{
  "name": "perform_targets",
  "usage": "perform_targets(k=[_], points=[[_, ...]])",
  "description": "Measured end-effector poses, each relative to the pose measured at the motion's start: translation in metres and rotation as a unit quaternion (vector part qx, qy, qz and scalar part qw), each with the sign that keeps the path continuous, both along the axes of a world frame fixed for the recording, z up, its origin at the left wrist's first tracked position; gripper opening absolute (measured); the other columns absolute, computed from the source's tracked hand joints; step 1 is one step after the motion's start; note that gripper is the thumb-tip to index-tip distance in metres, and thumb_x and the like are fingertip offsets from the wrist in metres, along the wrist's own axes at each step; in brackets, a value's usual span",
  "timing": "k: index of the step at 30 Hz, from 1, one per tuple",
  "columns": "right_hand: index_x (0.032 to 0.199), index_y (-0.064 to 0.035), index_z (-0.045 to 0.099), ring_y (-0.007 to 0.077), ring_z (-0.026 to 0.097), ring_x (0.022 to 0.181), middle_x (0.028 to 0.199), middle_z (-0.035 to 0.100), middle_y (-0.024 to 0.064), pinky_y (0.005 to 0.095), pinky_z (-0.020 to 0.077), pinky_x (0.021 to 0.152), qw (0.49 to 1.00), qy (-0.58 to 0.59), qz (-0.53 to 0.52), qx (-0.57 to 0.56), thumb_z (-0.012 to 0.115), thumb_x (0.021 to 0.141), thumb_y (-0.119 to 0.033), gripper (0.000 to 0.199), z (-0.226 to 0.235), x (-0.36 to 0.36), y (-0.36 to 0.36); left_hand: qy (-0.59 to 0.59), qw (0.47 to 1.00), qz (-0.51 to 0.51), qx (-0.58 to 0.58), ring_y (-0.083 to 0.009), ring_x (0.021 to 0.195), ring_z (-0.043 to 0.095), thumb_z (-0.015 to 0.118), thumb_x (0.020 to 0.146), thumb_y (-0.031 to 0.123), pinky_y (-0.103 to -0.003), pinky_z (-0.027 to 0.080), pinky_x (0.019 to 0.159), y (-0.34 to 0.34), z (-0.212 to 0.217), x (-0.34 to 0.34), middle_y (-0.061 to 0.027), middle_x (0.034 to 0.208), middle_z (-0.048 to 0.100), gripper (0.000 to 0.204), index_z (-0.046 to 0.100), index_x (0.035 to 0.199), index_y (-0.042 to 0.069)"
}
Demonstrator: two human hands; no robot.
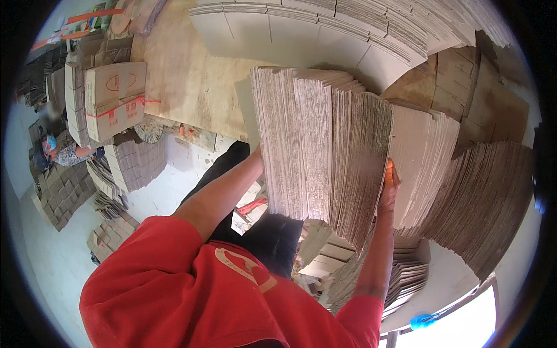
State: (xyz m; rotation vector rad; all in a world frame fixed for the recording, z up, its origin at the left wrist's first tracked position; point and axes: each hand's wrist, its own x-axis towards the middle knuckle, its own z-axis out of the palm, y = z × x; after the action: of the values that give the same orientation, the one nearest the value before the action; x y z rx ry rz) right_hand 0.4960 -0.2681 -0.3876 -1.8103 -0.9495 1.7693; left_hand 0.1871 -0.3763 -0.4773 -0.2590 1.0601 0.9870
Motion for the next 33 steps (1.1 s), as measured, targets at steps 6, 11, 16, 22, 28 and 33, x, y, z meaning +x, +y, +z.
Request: perform_targets(k=[6,11,16,22,28,33], points=[[0.106,-0.0007,0.064,0.0134,0.058,0.078,0.087,0.064,0.0051,0.0272,0.0490,0.069,0.997,0.041,-0.018,-0.058,0.047,0.096,-0.043,0.047,-0.052,0.047,-0.019,0.081,0.994,-0.059,0.047,-0.0168,0.107,0.056,0.068,0.081,0.044,-0.034,0.044,0.094,-0.013,0.049,-0.004,-0.0071,0.117,0.060,0.060,0.054,0.122,0.003],[0.106,-0.0008,0.064,0.0140,0.059,0.079,0.087,0.065,0.0052,0.0279,0.0496,0.070,0.989,0.081,-0.015,-0.120,0.047,0.096,-0.043,0.046,-0.026,0.045,0.005,0.154,0.985,-0.043,0.066,-0.0151,0.107,0.052,0.067,0.083,0.046,-0.034,0.038,0.097,0.006,0.068,0.005,-0.0048,0.114,0.059,0.060,0.053,0.121,0.001],[0.107,-0.0008,0.064,0.0146,0.060,0.080,0.087,0.065,0.0053,0.0286,0.0502,0.071,0.979,0.120,-0.038,-0.158,0.048,0.096,-0.042,0.046,-0.021,0.075,0.011,0.202,0.977,-0.069,0.003,-0.0132,0.103,0.053,0.065,0.084,0.048,-0.037,0.038,0.093,0.015,0.063,0.018,-0.0019,0.108,0.059,0.055,0.055,0.117,0.005],[0.109,0.0009,0.063,0.0217,0.063,0.092,0.098,0.066,0.0106,0.0334,0.0519,0.077,0.944,-0.322,-0.063,0.029,0.053,0.091,-0.051,0.056,0.004,0.117,0.021,0.189,0.982,-0.022,-0.002,-0.0113,0.098,0.056,0.065,0.085,0.046,-0.035,0.041,0.089,0.005,0.058,0.024,0.0011,0.101,0.062,0.043,0.059,0.110,0.011],[0.137,-0.0013,0.039,0.0362,0.049,0.120,0.134,0.047,0.0231,0.0462,0.0416,0.098,0.755,-0.610,0.078,0.226,0.058,0.084,-0.056,0.079,-0.014,0.132,0.064,0.179,0.984,-0.012,-0.011,-0.0107,0.097,0.055,0.068,0.082,0.048,-0.035,0.041,0.088,0.001,0.047,0.018,0.0025,0.100,0.062,0.044,0.059,0.107,0.012],[0.141,0.0013,0.031,0.0380,0.047,0.121,0.136,0.045,0.0238,0.0440,0.0380,0.101,0.793,-0.580,0.135,0.129,0.067,0.075,-0.058,0.096,-0.044,0.166,0.066,0.169,0.985,-0.030,0.022,-0.0108,0.100,0.054,0.070,0.079,0.050,-0.035,0.041,0.089,-0.002,0.045,0.014,0.0027,0.104,0.061,0.050,0.058,0.109,0.012]])
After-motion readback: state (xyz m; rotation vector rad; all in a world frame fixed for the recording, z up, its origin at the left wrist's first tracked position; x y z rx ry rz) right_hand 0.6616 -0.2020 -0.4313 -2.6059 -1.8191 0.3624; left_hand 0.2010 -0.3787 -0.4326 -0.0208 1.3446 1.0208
